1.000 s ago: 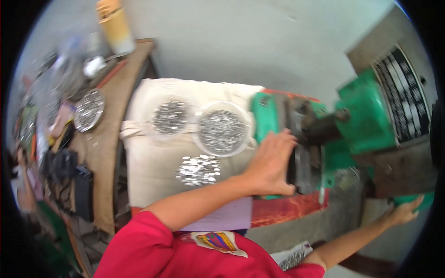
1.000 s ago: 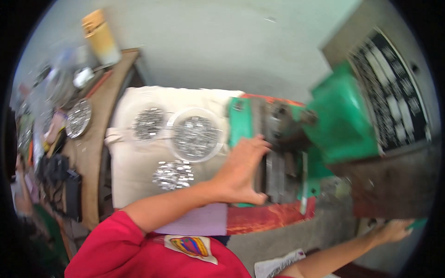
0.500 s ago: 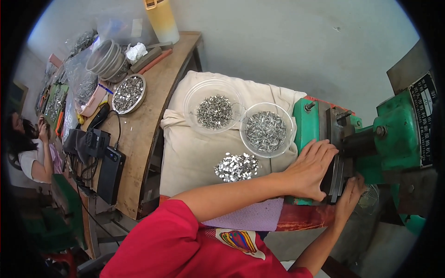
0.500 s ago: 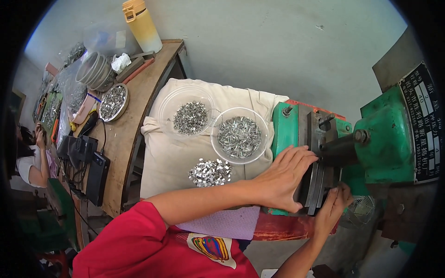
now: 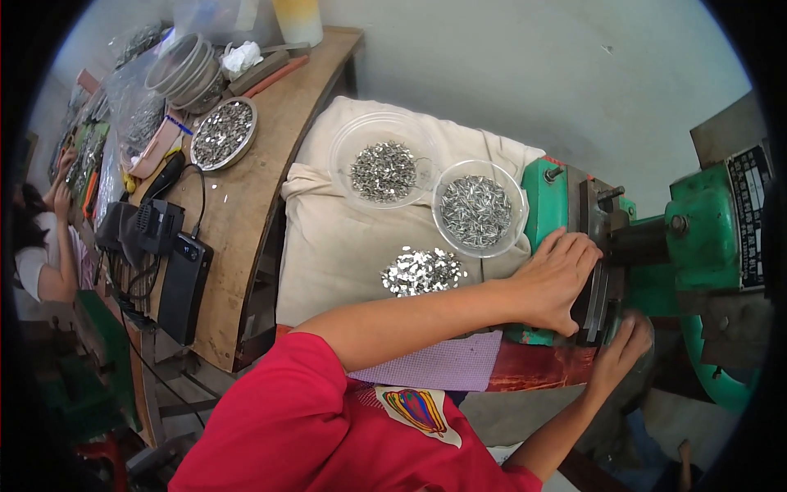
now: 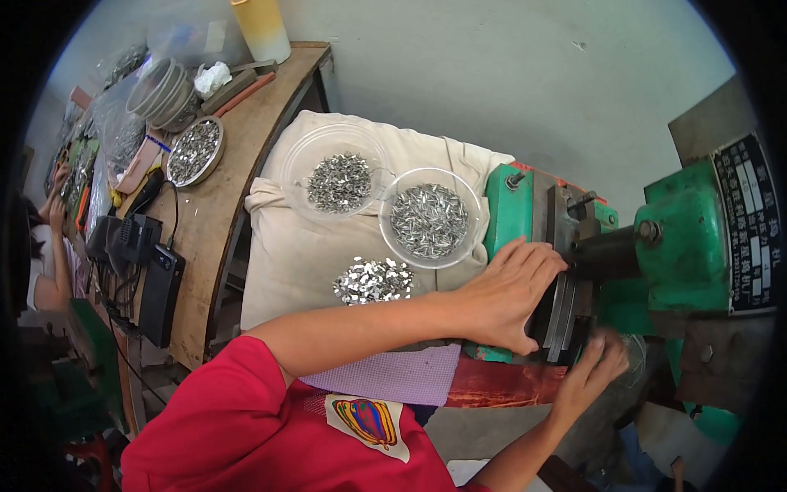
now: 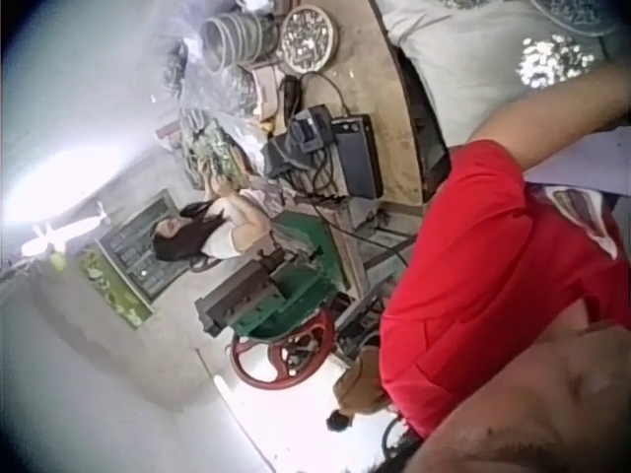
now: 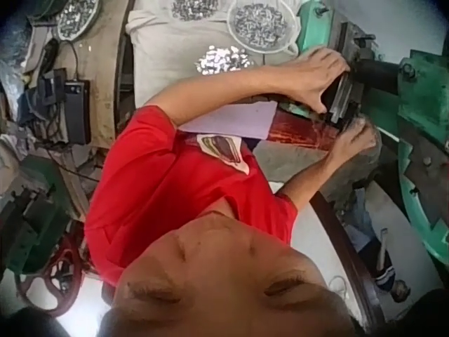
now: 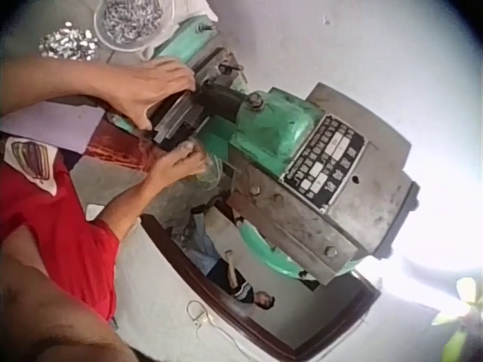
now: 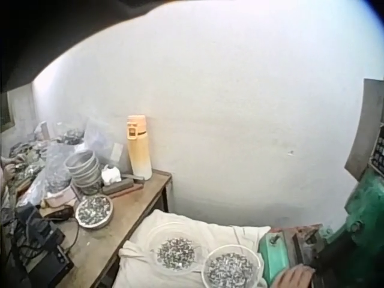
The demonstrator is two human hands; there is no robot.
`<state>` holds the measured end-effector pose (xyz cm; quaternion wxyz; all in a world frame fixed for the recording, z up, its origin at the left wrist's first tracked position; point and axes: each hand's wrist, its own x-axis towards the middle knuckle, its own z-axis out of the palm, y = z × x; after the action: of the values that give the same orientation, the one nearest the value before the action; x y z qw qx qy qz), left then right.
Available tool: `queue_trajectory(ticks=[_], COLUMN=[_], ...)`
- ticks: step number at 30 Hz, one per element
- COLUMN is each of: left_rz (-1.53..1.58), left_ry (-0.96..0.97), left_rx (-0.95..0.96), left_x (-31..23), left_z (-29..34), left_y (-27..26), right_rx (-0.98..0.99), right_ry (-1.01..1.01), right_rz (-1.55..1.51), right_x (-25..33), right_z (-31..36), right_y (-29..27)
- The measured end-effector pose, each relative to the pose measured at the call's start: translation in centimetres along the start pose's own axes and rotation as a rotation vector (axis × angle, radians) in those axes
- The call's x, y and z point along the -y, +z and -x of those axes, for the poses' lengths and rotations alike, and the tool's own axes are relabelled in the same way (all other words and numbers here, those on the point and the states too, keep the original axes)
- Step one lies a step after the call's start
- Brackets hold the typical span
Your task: The person assembles small metal hardware parts by hand, then uses a mechanical press to join them.
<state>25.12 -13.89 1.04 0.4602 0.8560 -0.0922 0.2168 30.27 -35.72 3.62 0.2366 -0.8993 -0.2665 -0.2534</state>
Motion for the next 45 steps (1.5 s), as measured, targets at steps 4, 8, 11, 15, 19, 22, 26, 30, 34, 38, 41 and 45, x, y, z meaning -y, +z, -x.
queue_trajectory(ticks=[4,8,11,15,19,22,26,30,34,38,41,45], left_rz=[-0.004,0.122,0.294,0.383,0.293,0.395,0.510,0.600,0.385,0.482,0.873,0.825], left_ry=[0.039,0.036,-0.035,-0.023,0.015,-0.036,-0.174,-0.167,-0.057,-0.216,-0.616,-0.586], left_rx=[-0.088,-0.171,-0.127,-0.100,-0.050,-0.028,0.077,0.103,-0.010,-0.160,0.111,-0.012], left_x=[-0.8,-1.5,-1.8,-2.1,-1.8,-1.9,-2.0,-2.1,-0.7,0.0,-0.2,1.5], left_z=[1.7,3.6,4.3,4.9,6.2,6.7,6.8,6.7,7.2,7.2,6.9,7.4], left_y=[-1.1,-2.2,-2.8,-3.4,-4.4,-6.2,-7.9,-9.0,-10.8,-14.1,-17.6,-20.6], right_rx=[0.275,0.314,0.254,0.307,0.037,0.049,0.048,0.007,0.143,0.349,0.482,0.607], right_ry=[0.027,0.169,-0.066,0.068,-0.029,0.177,0.286,0.371,0.278,0.108,0.067,0.014], right_rz=[-0.035,-0.112,0.036,-0.014,-0.040,0.002,-0.173,-0.361,-0.543,-0.722,-0.836,-0.938], right_x=[3.1,5.6,5.4,6.1,6.5,6.8,7.1,9.1,12.9,14.5,15.6,17.5], right_z=[2.4,2.4,2.2,2.7,5.3,8.5,11.5,12.1,8.6,4.1,0.8,-2.9], right_y=[-2.5,-1.7,-1.5,-2.0,-1.9,-3.9,-5.6,-4.7,-1.6,1.4,3.3,6.0])
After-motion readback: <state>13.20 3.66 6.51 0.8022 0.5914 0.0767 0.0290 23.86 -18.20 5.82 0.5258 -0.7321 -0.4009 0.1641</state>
